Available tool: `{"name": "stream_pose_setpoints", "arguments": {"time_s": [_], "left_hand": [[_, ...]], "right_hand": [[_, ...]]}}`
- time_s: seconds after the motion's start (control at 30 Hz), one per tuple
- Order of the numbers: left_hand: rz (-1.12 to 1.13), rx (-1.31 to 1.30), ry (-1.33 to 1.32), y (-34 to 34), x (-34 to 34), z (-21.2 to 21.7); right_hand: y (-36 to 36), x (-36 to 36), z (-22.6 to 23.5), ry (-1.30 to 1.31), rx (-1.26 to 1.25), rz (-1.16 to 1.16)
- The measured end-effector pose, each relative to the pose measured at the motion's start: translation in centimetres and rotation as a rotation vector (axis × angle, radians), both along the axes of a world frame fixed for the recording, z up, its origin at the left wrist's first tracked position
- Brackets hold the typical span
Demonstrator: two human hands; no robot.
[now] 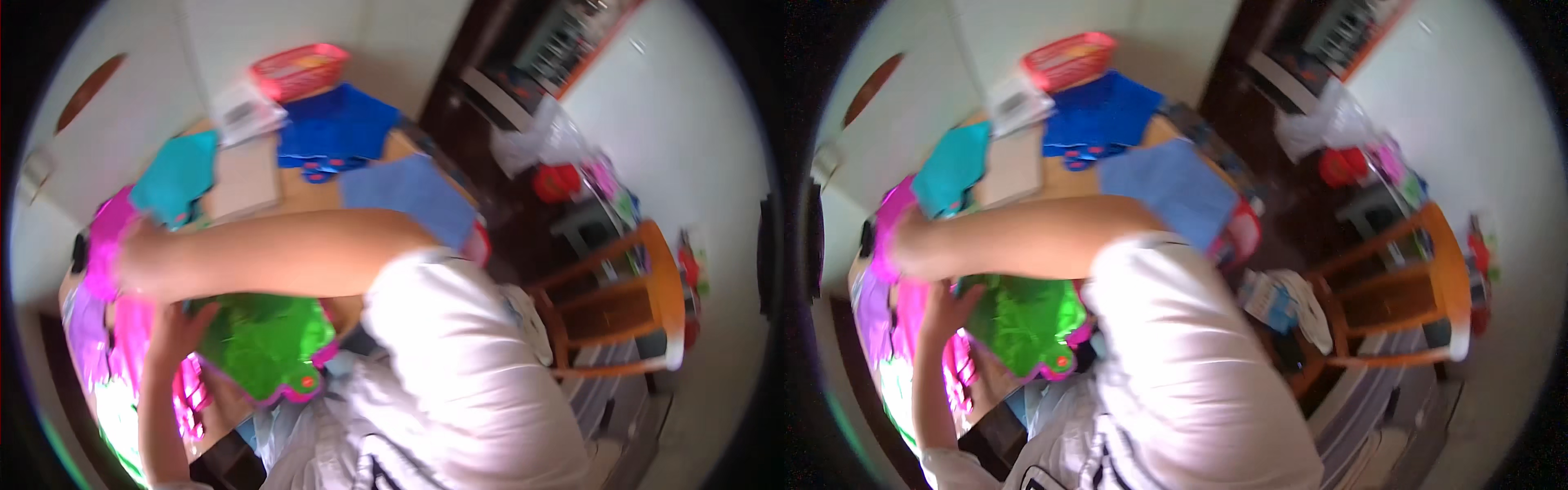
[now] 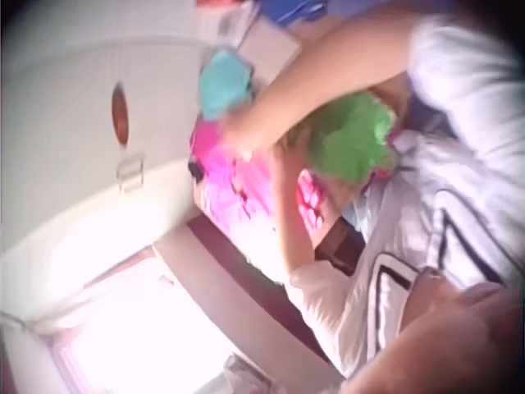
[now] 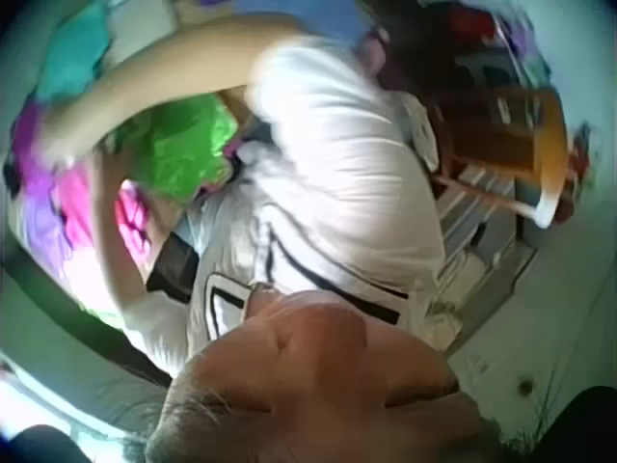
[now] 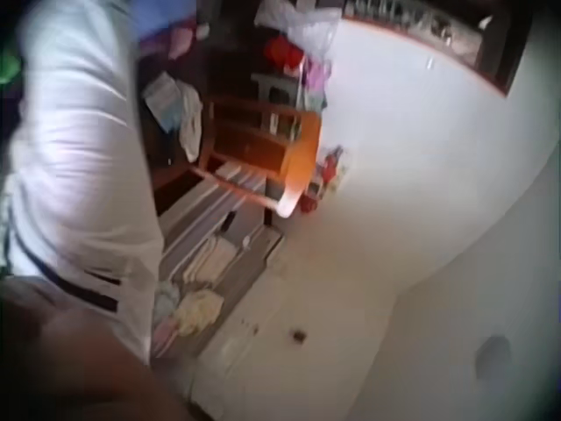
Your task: Folding foil balloons and placing them into clear plastic retail sleeves with cardboard backings.
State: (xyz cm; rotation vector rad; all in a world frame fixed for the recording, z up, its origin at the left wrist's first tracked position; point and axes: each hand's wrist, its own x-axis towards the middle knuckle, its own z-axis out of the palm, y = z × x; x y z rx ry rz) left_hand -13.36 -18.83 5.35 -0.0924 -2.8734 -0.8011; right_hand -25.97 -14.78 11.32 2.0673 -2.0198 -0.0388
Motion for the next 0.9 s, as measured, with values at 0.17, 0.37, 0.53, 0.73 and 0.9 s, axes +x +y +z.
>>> {"name": "stream_pose_setpoints", "arguments": {"time_s": [0.17,0.37,0.53,0.73,0.9], "left_hand": [[0.118,-0.031,-0.120,-3.9,3.8,-0.7],[0.174,-0.102,-0.152,-5.8,5.2,0.3],[0.205,-0.038,0.049,-1.1,2.4,3.8],[-0.030,0.000,0.278,-0.3,-2.9,3.8],[-0.147,0.109,0.248,2.5,-11.0,3.1]], "right_hand": [[-8.5,5.7,0.1,-0.113,0.051,0.194],[-5.0,1.1,4.6,-0.168,0.143,0.020],[4.8,-10.7,6.8,-0.250,0.178,-0.487],[18.8,-24.6,-1.5,-0.551,0.051,-0.923],[20.2,-23.8,-7.2,-0.763,-0.139,-1.031]]}}
